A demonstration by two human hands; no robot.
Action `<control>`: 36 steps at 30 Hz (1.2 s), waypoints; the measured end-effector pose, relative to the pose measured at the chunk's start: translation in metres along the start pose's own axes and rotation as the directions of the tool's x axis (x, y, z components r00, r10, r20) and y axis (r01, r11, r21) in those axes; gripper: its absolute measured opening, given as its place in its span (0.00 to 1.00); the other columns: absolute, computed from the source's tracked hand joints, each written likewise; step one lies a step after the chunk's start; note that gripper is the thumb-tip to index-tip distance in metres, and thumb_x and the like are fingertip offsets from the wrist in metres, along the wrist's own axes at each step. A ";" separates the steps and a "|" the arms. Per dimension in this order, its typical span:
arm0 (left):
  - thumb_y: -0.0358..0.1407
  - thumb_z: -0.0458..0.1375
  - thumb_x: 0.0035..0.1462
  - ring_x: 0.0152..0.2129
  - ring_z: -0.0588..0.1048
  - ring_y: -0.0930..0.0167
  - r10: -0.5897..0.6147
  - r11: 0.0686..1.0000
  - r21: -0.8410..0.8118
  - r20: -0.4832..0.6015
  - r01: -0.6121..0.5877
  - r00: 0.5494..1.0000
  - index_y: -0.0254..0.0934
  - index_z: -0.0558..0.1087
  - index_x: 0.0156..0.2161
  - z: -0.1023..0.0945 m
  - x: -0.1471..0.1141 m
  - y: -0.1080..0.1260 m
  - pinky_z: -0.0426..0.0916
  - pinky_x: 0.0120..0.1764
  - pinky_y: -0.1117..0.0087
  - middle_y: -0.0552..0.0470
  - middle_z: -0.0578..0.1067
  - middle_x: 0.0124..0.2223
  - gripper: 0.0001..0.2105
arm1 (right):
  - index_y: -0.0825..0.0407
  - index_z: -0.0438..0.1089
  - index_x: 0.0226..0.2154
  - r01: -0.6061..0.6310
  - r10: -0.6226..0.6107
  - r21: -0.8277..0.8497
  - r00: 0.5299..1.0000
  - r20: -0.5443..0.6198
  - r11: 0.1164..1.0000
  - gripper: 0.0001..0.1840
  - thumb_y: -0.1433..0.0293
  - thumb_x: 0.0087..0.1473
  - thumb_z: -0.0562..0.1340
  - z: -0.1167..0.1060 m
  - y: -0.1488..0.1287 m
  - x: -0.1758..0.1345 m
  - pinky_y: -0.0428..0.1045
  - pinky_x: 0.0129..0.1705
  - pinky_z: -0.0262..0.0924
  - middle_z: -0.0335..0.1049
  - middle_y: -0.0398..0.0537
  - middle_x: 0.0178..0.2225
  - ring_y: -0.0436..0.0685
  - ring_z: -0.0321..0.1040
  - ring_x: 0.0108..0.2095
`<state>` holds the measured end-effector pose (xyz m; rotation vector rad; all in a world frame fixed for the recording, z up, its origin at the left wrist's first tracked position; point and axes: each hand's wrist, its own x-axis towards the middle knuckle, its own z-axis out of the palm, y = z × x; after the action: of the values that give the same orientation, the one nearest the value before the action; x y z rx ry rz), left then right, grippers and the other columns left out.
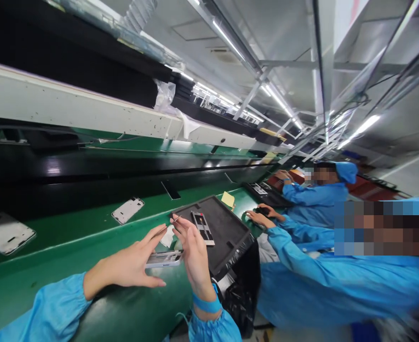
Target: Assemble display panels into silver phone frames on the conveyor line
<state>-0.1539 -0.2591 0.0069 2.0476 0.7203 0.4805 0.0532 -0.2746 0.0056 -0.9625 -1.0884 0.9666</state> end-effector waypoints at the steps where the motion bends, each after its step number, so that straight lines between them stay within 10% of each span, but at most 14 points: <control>1: 0.49 0.72 0.54 0.66 0.68 0.46 0.013 1.000 0.028 0.004 -0.013 1.000 0.50 0.37 0.79 0.000 0.000 -0.001 0.71 0.61 0.49 0.37 0.36 0.81 0.59 | 0.47 0.79 0.50 0.010 -0.010 -0.019 1.000 -0.009 1.000 0.26 0.45 0.64 0.65 -0.001 -0.001 0.000 0.66 0.65 0.64 0.78 0.55 0.58 0.67 0.74 0.60; 9: 0.50 0.71 0.55 0.72 0.58 0.40 0.060 0.991 0.119 0.047 -0.066 0.997 0.45 0.39 0.79 0.009 0.002 -0.006 0.63 0.68 0.43 0.36 0.35 0.81 0.59 | 0.48 0.76 0.36 0.092 -0.102 -0.169 0.994 -0.050 0.981 0.17 0.51 0.61 0.70 0.002 -0.006 0.012 0.57 0.56 0.68 0.80 0.51 0.42 0.61 0.76 0.47; 15: 0.51 0.72 0.54 0.69 0.64 0.42 0.055 0.998 -0.034 -0.119 -0.060 0.991 0.41 0.48 0.78 -0.016 -0.003 0.000 0.66 0.65 0.44 0.32 0.41 0.80 0.55 | 0.48 0.73 0.35 0.124 -0.123 -0.130 0.992 0.012 0.984 0.16 0.53 0.65 0.65 -0.009 -0.006 0.020 0.58 0.58 0.67 0.75 0.53 0.54 0.63 0.72 0.56; 19: 0.46 0.75 0.49 0.40 0.83 0.56 -0.133 0.889 -0.439 -0.526 -0.133 0.840 0.37 0.57 0.75 -0.054 -0.017 0.007 0.79 0.44 0.55 0.30 0.75 0.62 0.53 | 0.49 0.71 0.35 0.119 -0.103 -0.403 0.993 0.062 0.907 0.21 0.51 0.68 0.57 -0.016 0.036 0.023 0.57 0.52 0.70 0.76 0.55 0.49 0.62 0.74 0.51; 22: 0.47 0.77 0.43 0.30 0.82 0.55 -0.211 0.702 -0.633 -0.623 -0.327 0.754 0.32 0.75 0.58 -0.078 -0.028 0.013 0.79 0.34 0.58 0.38 0.83 0.37 0.39 | 0.48 0.70 0.28 0.056 0.050 -0.530 0.982 0.183 0.846 0.19 0.52 0.61 0.64 -0.006 0.087 0.018 0.53 0.39 0.70 0.76 0.49 0.32 0.60 0.74 0.35; 25: 0.55 0.75 0.43 0.27 0.80 0.54 -0.210 0.558 -0.729 -0.585 -0.396 0.783 0.32 0.79 0.46 -0.086 -0.036 0.016 0.77 0.28 0.58 0.36 0.82 0.33 0.32 | 0.47 0.67 0.24 0.037 0.144 -0.636 0.962 0.230 0.771 0.16 0.58 0.58 0.65 0.005 0.125 0.008 0.53 0.35 0.68 0.69 0.44 0.25 0.58 0.69 0.28; 30: 0.57 0.72 0.47 0.31 0.81 0.55 -0.184 0.429 -0.838 -0.445 -0.336 0.876 0.32 0.72 0.62 -0.084 -0.038 0.008 0.78 0.31 0.60 0.37 0.83 0.37 0.42 | 0.46 0.63 0.26 0.048 0.137 -0.736 0.972 0.189 0.675 0.11 0.65 0.57 0.64 0.009 0.138 -0.003 0.58 0.47 0.67 0.67 0.48 0.33 0.63 0.68 0.38; 36: 0.56 0.69 0.51 0.32 0.82 0.56 -0.198 0.375 -0.868 -0.416 -0.324 0.887 0.33 0.71 0.62 -0.084 -0.037 0.004 0.78 0.34 0.60 0.38 0.83 0.38 0.40 | 0.46 0.64 0.30 -0.003 0.074 -0.703 0.995 0.070 0.711 0.16 0.56 0.57 0.68 0.013 0.133 -0.010 0.64 0.51 0.66 0.66 0.54 0.42 0.68 0.68 0.44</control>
<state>-0.2294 -0.2330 0.0523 0.8254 0.4264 1.1567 0.0194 -0.2451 -0.1204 -1.5777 -1.5750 0.6159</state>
